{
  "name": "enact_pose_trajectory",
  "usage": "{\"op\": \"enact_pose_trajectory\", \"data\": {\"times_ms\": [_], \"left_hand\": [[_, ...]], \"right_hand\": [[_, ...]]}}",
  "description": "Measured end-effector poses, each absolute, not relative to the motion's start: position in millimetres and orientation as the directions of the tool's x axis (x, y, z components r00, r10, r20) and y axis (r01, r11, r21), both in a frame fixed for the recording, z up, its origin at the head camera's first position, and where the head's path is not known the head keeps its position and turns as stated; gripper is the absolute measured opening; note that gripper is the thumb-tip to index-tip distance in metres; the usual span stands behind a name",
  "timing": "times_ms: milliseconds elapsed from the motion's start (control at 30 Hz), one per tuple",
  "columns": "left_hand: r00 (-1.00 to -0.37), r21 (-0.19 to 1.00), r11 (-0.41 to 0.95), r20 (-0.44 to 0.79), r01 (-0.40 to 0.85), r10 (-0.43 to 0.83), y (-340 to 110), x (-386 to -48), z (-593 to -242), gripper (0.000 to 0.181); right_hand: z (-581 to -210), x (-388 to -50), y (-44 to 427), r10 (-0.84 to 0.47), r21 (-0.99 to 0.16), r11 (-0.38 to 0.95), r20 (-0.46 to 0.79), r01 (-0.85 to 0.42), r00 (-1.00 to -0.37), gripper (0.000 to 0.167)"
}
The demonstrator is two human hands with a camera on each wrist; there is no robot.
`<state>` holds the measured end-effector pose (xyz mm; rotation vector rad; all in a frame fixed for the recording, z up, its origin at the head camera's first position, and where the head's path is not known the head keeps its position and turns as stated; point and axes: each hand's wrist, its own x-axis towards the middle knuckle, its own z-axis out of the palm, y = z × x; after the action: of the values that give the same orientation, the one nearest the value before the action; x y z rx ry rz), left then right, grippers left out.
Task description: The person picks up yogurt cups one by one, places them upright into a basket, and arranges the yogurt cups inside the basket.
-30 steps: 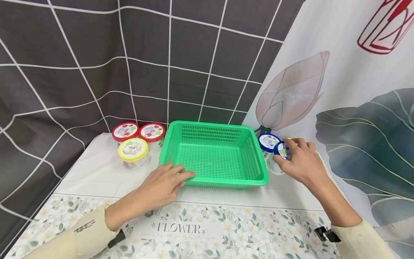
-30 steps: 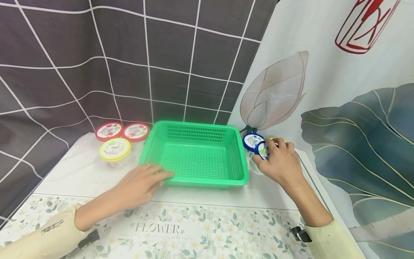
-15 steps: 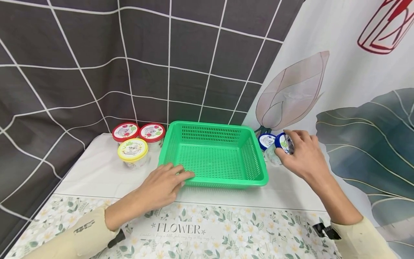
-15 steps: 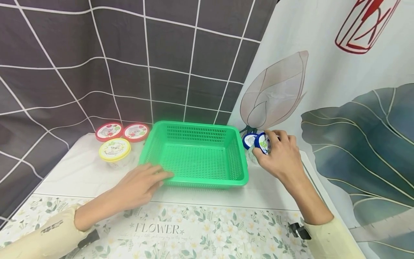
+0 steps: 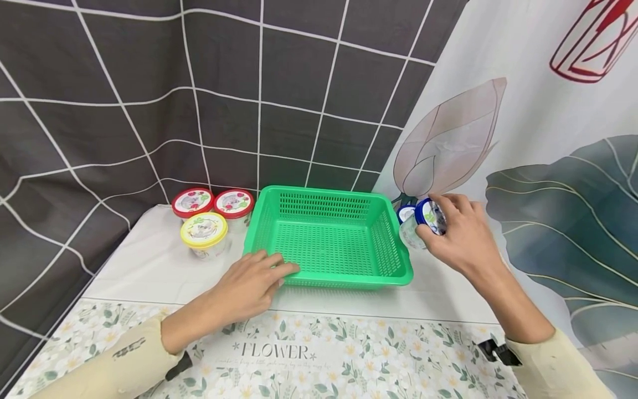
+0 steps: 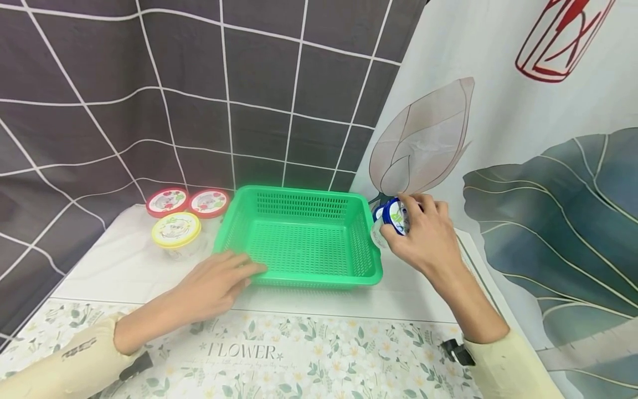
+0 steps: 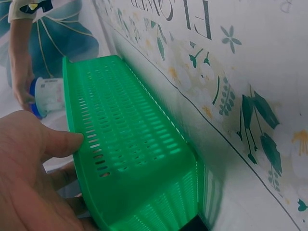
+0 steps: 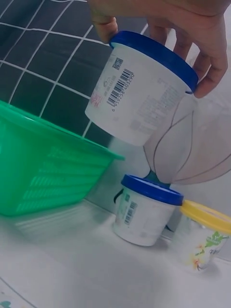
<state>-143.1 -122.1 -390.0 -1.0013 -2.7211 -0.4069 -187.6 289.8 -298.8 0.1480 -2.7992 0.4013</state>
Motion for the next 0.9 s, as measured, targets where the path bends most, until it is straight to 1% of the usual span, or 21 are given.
{"op": "enact_pose_trajectory", "data": {"times_ms": [233, 400, 600, 900], "left_hand": [[-0.749, 0.184, 0.732, 0.281, 0.656, 0.6, -122, -143, -389, 0.039], [-0.746, 0.179, 0.731, 0.285, 0.659, 0.602, -122, -143, -389, 0.039], [-0.743, 0.178, 0.729, 0.287, 0.661, 0.604, -122, -143, -389, 0.038], [-0.741, 0.167, 0.73, 0.287, 0.663, 0.607, -122, -143, -387, 0.039]], "right_hand": [[-299, -186, 280, -0.111, -0.265, 0.94, 0.359, -0.215, -0.927, 0.072], [-301, -184, 273, -0.136, -0.27, 0.933, 0.35, -0.239, -0.927, 0.072], [-307, -183, 266, -0.17, -0.264, 0.923, 0.371, -0.28, -0.913, 0.072], [-311, -180, 258, -0.203, -0.239, 0.923, 0.361, -0.3, -0.91, 0.072]]}}
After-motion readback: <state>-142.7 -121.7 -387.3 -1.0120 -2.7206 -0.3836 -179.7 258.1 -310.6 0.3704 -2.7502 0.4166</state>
